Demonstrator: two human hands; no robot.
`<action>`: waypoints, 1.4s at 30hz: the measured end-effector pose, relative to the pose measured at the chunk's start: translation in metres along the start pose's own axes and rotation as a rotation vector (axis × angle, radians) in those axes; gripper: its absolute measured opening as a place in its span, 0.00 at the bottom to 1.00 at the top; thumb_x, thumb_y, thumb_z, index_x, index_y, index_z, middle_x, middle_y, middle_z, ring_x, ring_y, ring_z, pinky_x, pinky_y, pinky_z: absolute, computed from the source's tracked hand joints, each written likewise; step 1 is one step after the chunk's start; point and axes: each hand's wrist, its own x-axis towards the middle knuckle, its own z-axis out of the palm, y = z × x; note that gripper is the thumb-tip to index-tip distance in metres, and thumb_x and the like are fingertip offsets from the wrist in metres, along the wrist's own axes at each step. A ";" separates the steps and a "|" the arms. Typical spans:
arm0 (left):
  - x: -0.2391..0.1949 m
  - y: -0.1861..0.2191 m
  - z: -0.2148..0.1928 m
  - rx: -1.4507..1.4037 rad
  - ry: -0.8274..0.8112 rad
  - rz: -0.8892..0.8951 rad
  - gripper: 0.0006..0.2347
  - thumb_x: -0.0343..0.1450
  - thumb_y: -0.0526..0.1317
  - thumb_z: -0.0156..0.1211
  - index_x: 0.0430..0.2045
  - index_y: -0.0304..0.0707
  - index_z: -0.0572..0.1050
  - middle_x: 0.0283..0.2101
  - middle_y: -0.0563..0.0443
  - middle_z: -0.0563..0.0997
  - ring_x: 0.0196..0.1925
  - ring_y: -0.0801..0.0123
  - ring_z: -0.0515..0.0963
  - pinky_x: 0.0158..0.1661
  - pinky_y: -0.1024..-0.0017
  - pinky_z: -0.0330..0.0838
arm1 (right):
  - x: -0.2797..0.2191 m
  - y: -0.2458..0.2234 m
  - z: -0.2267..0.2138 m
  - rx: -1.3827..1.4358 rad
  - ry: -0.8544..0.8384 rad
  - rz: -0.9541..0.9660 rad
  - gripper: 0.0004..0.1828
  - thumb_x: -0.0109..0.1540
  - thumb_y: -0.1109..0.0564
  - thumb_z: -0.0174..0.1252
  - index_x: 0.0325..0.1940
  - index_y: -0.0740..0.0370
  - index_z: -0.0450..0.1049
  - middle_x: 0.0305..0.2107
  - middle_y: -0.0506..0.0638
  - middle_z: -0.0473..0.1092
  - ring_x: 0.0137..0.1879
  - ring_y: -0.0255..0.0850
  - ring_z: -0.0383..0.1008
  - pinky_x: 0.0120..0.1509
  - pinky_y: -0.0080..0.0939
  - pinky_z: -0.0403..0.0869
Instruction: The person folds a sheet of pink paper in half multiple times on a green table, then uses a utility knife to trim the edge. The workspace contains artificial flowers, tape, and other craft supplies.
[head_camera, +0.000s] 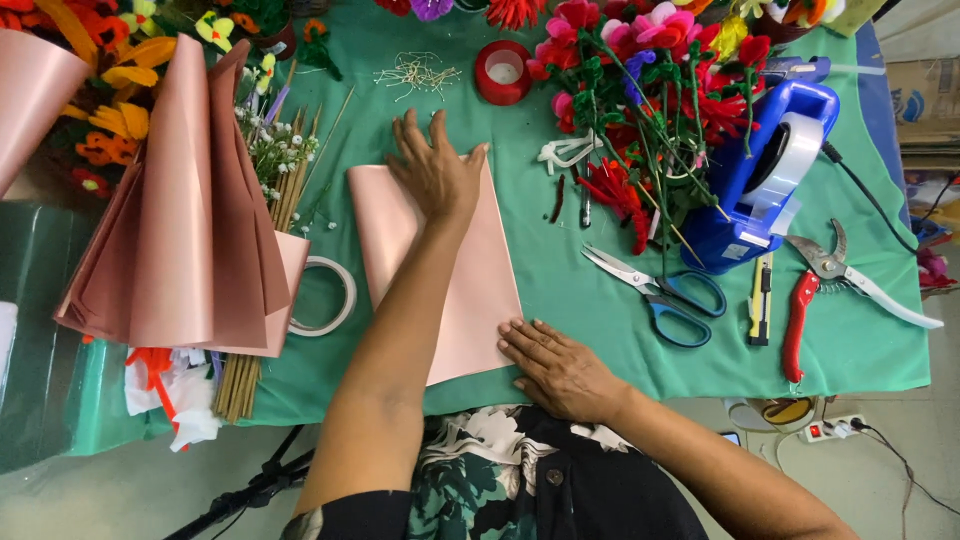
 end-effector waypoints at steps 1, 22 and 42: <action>-0.006 0.002 -0.011 0.008 0.108 0.145 0.32 0.60 0.52 0.79 0.56 0.45 0.70 0.63 0.44 0.61 0.71 0.48 0.57 0.59 0.38 0.62 | 0.000 -0.001 0.000 -0.015 -0.002 0.017 0.28 0.68 0.49 0.53 0.69 0.64 0.67 0.68 0.60 0.63 0.75 0.55 0.61 0.75 0.54 0.60; -0.100 -0.032 -0.071 -0.065 -0.306 0.592 0.26 0.65 0.59 0.65 0.55 0.50 0.76 0.64 0.49 0.71 0.70 0.54 0.66 0.58 0.51 0.64 | 0.014 0.029 0.005 -0.047 0.070 0.053 0.27 0.68 0.45 0.50 0.63 0.66 0.72 0.56 0.62 0.70 0.62 0.58 0.72 0.68 0.59 0.68; -0.100 -0.029 -0.072 -0.070 -0.345 0.586 0.26 0.68 0.61 0.63 0.56 0.51 0.76 0.66 0.50 0.71 0.70 0.55 0.65 0.58 0.48 0.65 | -0.014 -0.012 -0.021 -0.238 0.149 0.101 0.16 0.70 0.51 0.51 0.49 0.65 0.77 0.52 0.58 0.71 0.56 0.56 0.72 0.60 0.58 0.70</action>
